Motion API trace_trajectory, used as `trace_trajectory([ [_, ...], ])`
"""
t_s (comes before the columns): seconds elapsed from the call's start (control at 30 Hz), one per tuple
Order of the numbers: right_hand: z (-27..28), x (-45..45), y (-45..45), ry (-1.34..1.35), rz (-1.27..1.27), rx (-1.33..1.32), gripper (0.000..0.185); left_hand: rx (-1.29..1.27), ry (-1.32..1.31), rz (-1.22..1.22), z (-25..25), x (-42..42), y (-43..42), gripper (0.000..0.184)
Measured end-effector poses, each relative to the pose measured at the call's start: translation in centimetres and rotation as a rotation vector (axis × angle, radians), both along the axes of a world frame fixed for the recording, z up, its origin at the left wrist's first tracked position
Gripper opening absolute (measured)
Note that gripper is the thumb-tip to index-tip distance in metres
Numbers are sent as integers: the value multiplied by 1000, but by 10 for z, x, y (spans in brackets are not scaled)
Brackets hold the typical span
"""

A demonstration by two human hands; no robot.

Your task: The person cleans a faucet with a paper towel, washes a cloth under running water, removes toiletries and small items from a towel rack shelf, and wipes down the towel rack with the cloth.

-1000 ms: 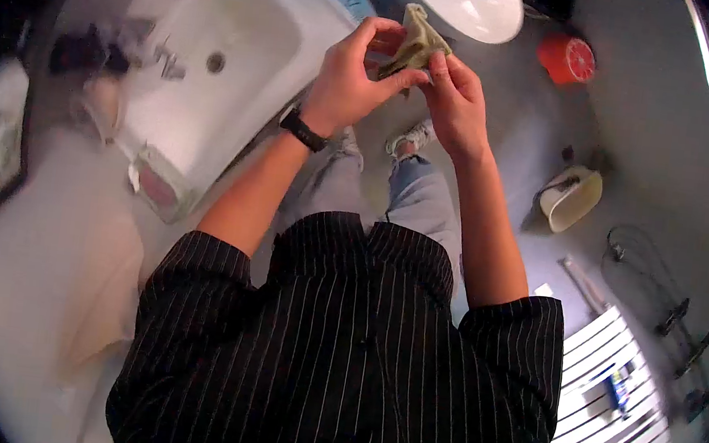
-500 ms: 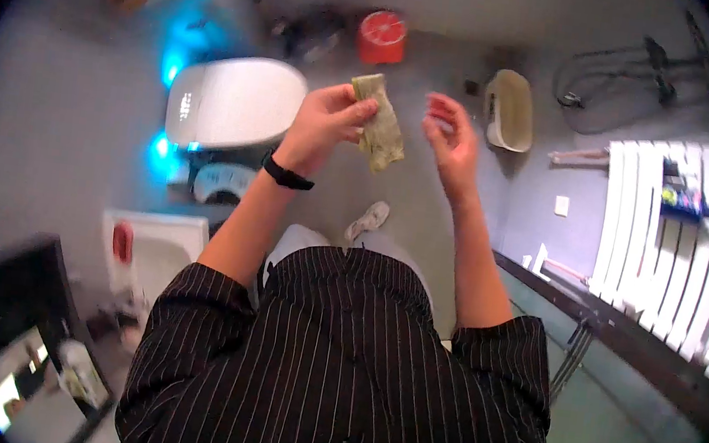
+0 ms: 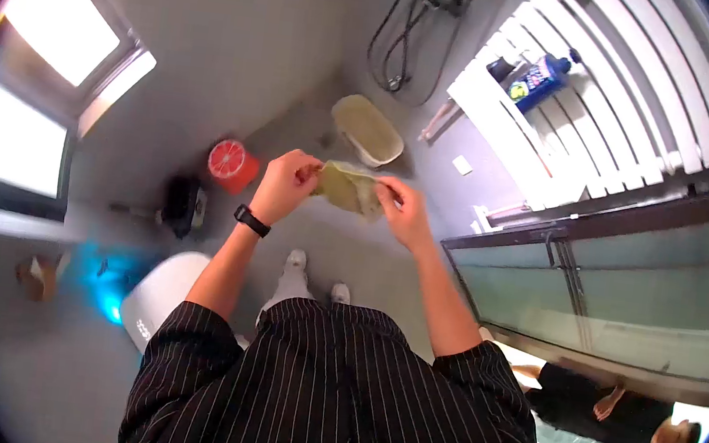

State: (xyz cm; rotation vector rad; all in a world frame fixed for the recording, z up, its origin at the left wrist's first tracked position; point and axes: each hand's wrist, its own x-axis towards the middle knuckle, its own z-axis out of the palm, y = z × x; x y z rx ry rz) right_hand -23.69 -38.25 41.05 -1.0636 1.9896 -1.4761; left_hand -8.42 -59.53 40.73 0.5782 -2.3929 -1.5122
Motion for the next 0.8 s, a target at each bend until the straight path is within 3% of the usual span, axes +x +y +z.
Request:
trace_trajectory([
  [0.03, 12, -7, 0, -4, -82, 68, 24, -452, -18, 2, 4, -13, -11, 11],
  [0.1, 33, -21, -12, 6, -198, 133, 23, -560, 108, -19, 6, -43, -28, 13],
  [0.17, 49, -32, -35, 109, -303, 5, 19, -124, 187, 135, 16, -85, -34, 18],
  [0.2, 55, -36, -43, 180, -338, -54, 17, 169, 473, 248, 9, -95, -24, 22],
  [0.23, 62, -38, -50, 185, -373, -56, 17, 289, 552, 292, -1, -98, -17, 20],
  [0.3, 73, -44, -61, 373, -287, -163, 19, 716, 382, 171, -20, -104, 2, 12],
  [0.37, 67, -44, -66, 471, -189, -87, 19, 984, 357, 99, -42, -139, 16, 29],
  [0.4, 66, -42, -64, 499, -147, 115, 20, 1110, 352, -16, -57, -160, 15, 32],
  [0.5, 70, -49, -56, 233, -237, 182, 30, 1486, 193, -421, -50, -215, 9, 45],
  [0.57, 79, -73, -40, 336, -326, 96, 32, 1395, 214, -587, -53, -239, 15, 53],
  [0.6, 83, -85, -29, 442, -395, 10, 33, 1183, 253, -598, -36, -249, 26, 51],
  [0.63, 86, -97, -19, 338, -444, -125, 33, 970, 292, -605, -19, -260, 39, 50],
  [0.7, 72, -131, -6, 253, -547, -462, 32, 1180, 150, -776, -10, -280, 44, 51],
  [0.77, 66, -156, -1, -165, -486, -865, 34, 234, 200, -756, -11, -306, 60, 51],
  [0.8, 65, -168, -1, -346, -390, -1055, 48, -162, 256, -674, -4, -318, 70, 49],
])
